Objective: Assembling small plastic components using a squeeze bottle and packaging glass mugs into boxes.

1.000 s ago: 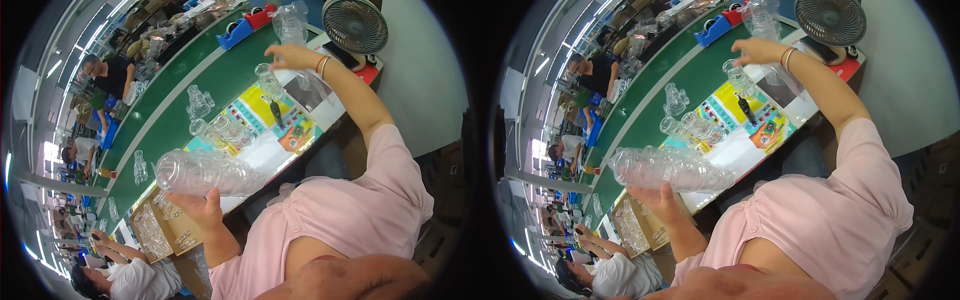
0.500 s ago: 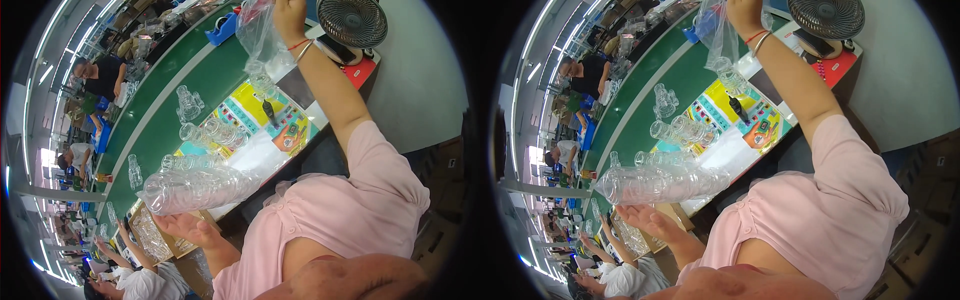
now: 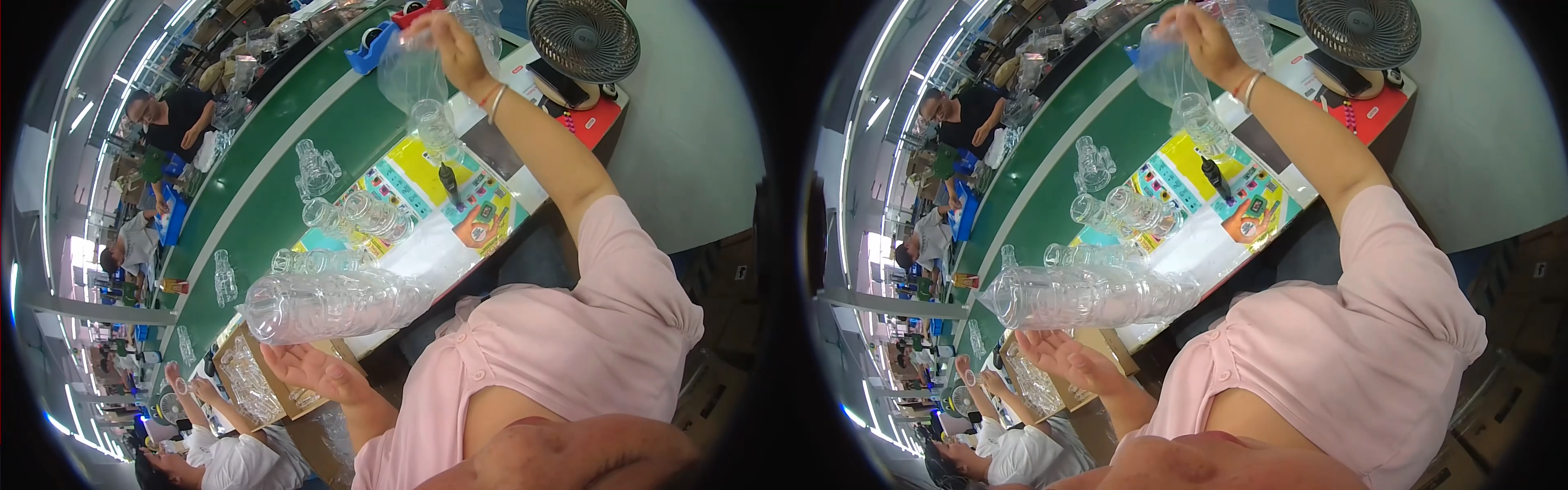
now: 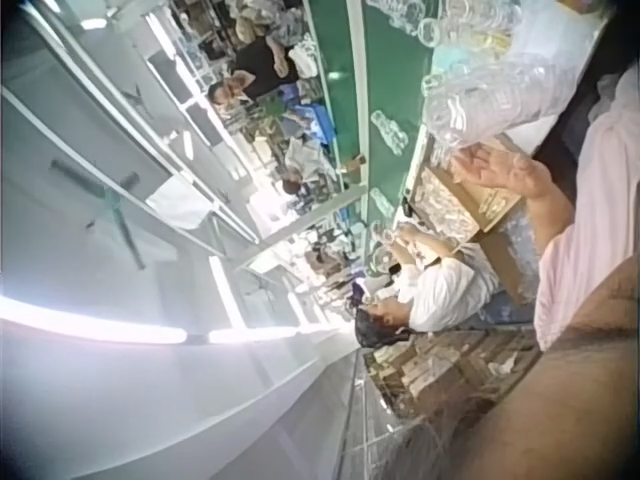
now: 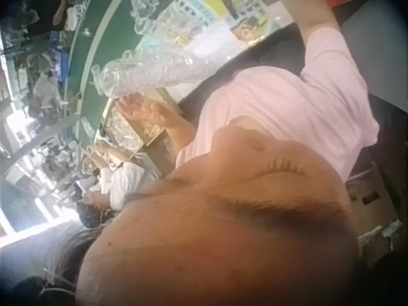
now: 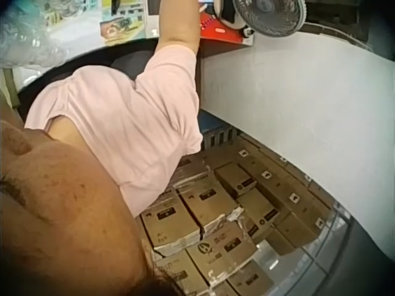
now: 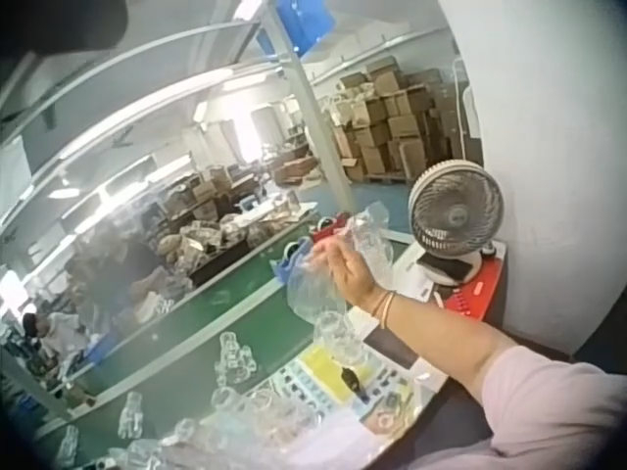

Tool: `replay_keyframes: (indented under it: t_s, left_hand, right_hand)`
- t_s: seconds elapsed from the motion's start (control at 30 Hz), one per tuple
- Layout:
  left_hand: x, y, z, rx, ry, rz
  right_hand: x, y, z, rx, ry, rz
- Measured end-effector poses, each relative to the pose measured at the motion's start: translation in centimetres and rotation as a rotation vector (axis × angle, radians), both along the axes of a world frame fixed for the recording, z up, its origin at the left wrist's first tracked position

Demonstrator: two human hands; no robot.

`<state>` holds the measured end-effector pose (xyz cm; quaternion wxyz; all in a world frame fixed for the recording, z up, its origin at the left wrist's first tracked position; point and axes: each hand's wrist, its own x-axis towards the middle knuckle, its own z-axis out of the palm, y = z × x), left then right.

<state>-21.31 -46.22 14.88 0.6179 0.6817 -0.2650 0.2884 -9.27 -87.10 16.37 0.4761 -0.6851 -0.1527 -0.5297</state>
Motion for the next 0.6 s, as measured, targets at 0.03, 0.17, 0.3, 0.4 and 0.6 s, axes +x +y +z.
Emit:
replay_keyframes:
  t_s: [0.03, 0.17, 0.3, 0.4, 0.6]
  left_hand:
    - [0.1, 0.0, -0.2, 0.022, 0.004, 0.014]
    - [0.4, 0.2, -0.9, 0.019, 0.012, -0.004]
    - [0.6, 0.4, -1.0, 0.021, 0.035, -0.048]
    - [0.6, 0.7, -0.9, 0.074, 0.029, -0.073]
    - [1.4, 1.2, -1.7, 0.147, 0.191, -0.147]
  right_hand:
    - [-0.3, -0.2, -0.7, -0.005, 0.0, 0.002]
    - [-1.3, -1.5, -2.6, -0.042, 0.369, 0.178]
    - [-1.6, -2.2, -2.3, -0.059, 0.474, 0.225]
    - [-0.8, -1.4, -5.3, -0.568, 0.89, -0.068]
    - [-5.2, -2.9, -4.2, -0.26, 1.044, 0.059]
